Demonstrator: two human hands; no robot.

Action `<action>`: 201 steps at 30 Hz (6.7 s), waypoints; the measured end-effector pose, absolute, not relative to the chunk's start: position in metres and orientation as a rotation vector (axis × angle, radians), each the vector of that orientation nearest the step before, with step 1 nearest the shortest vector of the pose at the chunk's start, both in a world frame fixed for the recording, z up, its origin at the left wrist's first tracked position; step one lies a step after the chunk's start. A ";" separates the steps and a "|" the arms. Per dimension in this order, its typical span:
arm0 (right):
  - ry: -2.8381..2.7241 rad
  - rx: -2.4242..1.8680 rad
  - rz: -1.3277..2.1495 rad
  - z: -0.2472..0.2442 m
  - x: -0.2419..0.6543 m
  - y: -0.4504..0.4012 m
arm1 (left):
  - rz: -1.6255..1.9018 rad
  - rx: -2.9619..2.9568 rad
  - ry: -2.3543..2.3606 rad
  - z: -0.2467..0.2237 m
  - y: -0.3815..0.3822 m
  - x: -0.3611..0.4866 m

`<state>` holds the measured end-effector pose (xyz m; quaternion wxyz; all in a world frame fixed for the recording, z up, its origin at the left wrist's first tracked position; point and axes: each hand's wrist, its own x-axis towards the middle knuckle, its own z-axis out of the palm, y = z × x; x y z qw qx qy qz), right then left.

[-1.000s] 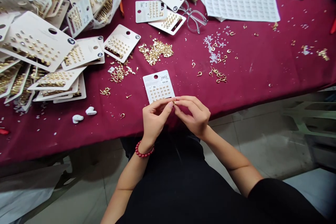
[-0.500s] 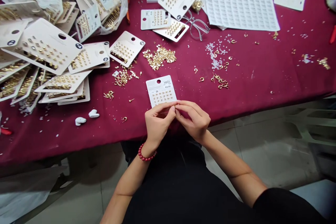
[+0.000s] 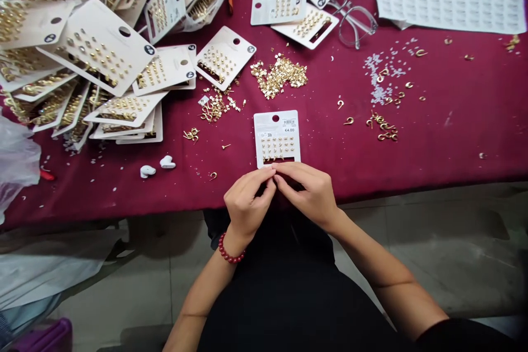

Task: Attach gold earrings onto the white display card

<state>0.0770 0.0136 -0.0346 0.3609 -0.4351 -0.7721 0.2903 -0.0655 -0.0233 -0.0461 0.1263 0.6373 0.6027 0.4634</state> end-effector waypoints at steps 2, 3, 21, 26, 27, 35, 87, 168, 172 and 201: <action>-2.038 -1.132 0.703 -0.036 0.076 0.015 | 1.312 1.857 1.771 -0.048 -0.023 -0.067; -2.055 -1.136 0.690 -0.036 0.075 0.015 | 1.298 1.856 1.776 -0.049 -0.024 -0.067; -2.186 -1.166 0.435 -0.042 0.065 -0.004 | 1.188 1.896 1.937 -0.055 -0.043 -0.080; -2.201 -1.218 0.328 -0.044 0.065 -0.010 | 1.178 1.907 1.984 -0.057 -0.043 -0.079; -2.193 -1.222 0.324 -0.045 0.066 -0.010 | 1.173 1.921 1.996 -0.058 -0.043 -0.079; -2.159 -1.240 0.309 -0.041 0.064 -0.015 | 1.271 2.020 2.009 -0.058 -0.044 -0.078; -1.434 -1.570 1.182 -0.023 0.066 -0.015 | 1.304 1.678 1.878 -0.041 -0.044 -0.081; -1.269 -1.368 0.914 -0.036 0.093 0.005 | 0.836 1.792 1.771 -0.020 0.022 -0.064; -1.230 -1.332 0.954 -0.037 0.097 0.007 | 0.860 1.692 1.710 -0.020 0.027 -0.072; -1.426 -1.145 0.879 -0.025 0.042 -0.001 | 1.492 0.549 0.978 -0.009 0.019 -0.056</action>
